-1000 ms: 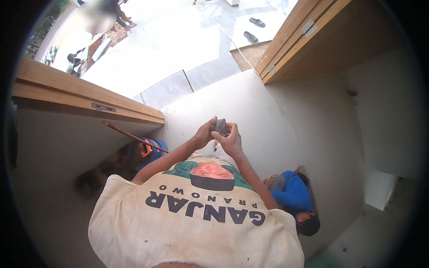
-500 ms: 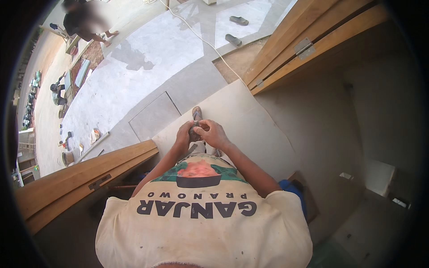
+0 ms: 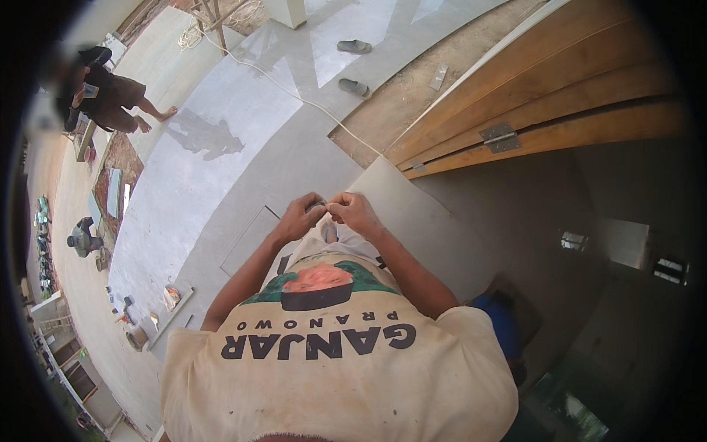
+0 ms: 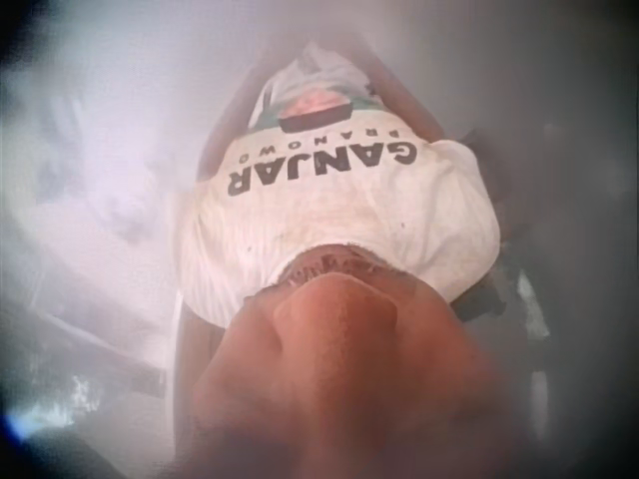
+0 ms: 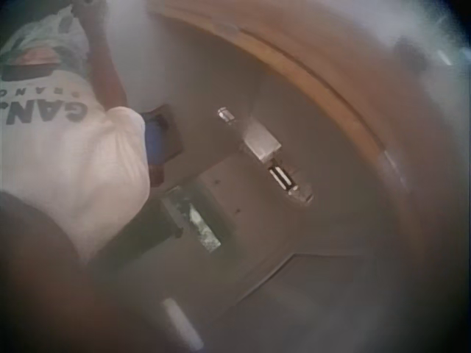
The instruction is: The person measures a large ceramic tile with a tape measure and marks it with a pencil. They then position the tile on a manual tile cutter and use the handle to score and snap the tile into two pieces. The person repeats this process for a second tile, measuring and cutting it to size.
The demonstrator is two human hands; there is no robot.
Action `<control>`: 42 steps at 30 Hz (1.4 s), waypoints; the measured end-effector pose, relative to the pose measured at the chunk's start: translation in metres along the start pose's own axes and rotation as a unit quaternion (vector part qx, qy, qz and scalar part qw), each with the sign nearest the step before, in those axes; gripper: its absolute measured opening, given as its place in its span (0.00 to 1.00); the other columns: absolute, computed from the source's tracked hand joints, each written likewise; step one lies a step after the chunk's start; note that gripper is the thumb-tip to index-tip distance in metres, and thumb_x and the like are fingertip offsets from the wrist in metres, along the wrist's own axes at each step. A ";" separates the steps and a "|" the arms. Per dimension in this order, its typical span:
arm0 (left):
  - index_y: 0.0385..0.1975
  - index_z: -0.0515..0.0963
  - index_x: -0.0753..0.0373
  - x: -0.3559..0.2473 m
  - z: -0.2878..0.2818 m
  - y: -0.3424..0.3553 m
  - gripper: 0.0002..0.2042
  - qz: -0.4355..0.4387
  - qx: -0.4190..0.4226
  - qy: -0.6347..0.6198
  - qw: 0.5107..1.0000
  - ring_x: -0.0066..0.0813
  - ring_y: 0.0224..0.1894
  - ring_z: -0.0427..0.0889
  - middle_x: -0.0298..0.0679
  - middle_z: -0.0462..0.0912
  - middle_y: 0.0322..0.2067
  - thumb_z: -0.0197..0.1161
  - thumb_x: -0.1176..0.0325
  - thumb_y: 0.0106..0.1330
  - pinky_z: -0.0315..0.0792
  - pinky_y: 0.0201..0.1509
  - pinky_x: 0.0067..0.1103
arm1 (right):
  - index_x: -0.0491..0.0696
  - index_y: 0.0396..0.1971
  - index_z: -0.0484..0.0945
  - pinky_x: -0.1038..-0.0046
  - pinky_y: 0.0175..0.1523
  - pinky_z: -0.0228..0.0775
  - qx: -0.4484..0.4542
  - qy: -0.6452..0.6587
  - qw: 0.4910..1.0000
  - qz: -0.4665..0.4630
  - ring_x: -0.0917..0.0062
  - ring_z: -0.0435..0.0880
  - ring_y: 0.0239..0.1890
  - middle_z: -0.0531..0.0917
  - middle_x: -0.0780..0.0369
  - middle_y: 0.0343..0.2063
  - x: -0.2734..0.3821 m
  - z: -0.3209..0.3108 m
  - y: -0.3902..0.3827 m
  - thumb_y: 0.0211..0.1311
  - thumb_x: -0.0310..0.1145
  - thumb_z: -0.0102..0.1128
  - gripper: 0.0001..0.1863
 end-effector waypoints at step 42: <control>0.25 0.79 0.69 -0.154 -0.313 0.831 0.17 0.130 0.288 0.371 0.873 0.41 0.22 0.77 0.48 0.78 0.19 0.61 0.57 0.61 0.69 0.30 0.33 | 0.47 0.35 0.77 0.75 0.35 0.71 -0.479 0.555 0.677 -0.066 0.79 0.78 0.28 0.78 0.65 0.27 0.227 -0.374 0.445 0.59 0.39 0.63 0.12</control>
Point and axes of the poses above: each hand's wrist, its own y-axis towards the middle knuckle, its own z-axis out of the palm, x = y × z, the point moved 8 cm from there along y, towards the middle knuckle
